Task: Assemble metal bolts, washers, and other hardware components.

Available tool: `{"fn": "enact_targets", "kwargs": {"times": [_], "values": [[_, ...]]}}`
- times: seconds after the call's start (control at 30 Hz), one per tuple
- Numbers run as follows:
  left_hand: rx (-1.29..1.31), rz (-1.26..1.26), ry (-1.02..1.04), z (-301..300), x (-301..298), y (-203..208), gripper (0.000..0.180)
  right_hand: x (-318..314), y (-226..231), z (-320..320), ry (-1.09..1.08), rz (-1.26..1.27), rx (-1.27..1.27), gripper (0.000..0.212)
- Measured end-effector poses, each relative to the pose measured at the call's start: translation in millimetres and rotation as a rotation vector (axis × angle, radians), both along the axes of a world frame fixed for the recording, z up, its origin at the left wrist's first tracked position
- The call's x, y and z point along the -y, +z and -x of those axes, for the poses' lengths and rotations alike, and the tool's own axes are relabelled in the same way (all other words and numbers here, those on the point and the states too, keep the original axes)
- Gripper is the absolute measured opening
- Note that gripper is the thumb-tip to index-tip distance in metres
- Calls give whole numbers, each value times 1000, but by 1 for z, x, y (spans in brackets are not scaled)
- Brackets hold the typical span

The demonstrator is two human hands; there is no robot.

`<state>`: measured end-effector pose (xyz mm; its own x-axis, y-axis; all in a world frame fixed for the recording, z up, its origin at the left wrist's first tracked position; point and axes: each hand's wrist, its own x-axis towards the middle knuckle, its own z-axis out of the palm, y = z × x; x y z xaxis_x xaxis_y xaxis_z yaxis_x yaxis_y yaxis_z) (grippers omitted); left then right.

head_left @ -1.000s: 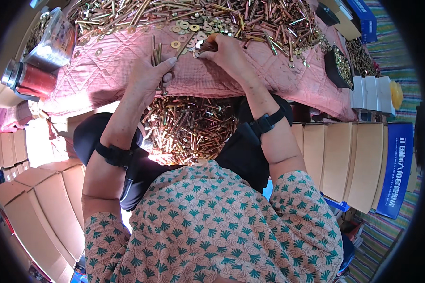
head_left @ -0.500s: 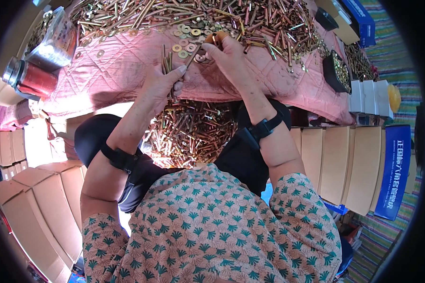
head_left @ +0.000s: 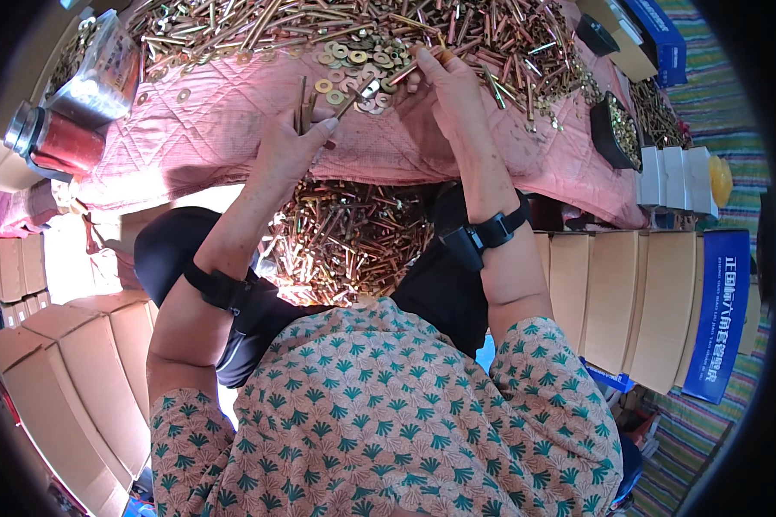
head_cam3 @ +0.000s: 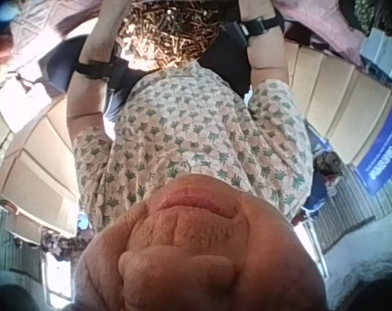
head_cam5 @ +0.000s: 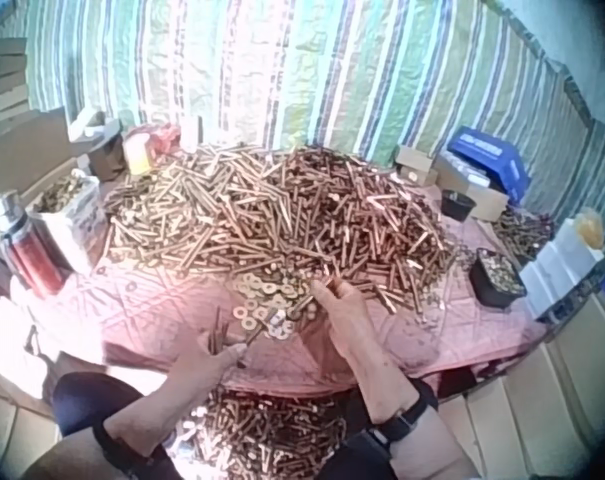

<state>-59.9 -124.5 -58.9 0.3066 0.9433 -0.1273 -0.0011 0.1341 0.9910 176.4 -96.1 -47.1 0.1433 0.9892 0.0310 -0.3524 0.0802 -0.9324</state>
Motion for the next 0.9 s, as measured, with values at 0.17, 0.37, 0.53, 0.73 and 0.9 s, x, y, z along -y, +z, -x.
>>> {"fn": "enact_targets", "kwargs": {"times": [0.17,0.37,0.53,0.73,0.9], "values": [[-41,-67,-20,-1,-3,-8,21,4,-2,1,50,94,-154,17],[-184,-158,-43,1,-2,0,23,8,3,6,97,141,-68,16],[-157,-207,-62,-3,-1,-3,26,15,2,22,161,212,-17,16],[290,253,-85,0,-4,4,23,20,-8,49,311,73,21,19],[225,283,-42,0,-3,1,25,20,3,42,359,103,203,17]]}}
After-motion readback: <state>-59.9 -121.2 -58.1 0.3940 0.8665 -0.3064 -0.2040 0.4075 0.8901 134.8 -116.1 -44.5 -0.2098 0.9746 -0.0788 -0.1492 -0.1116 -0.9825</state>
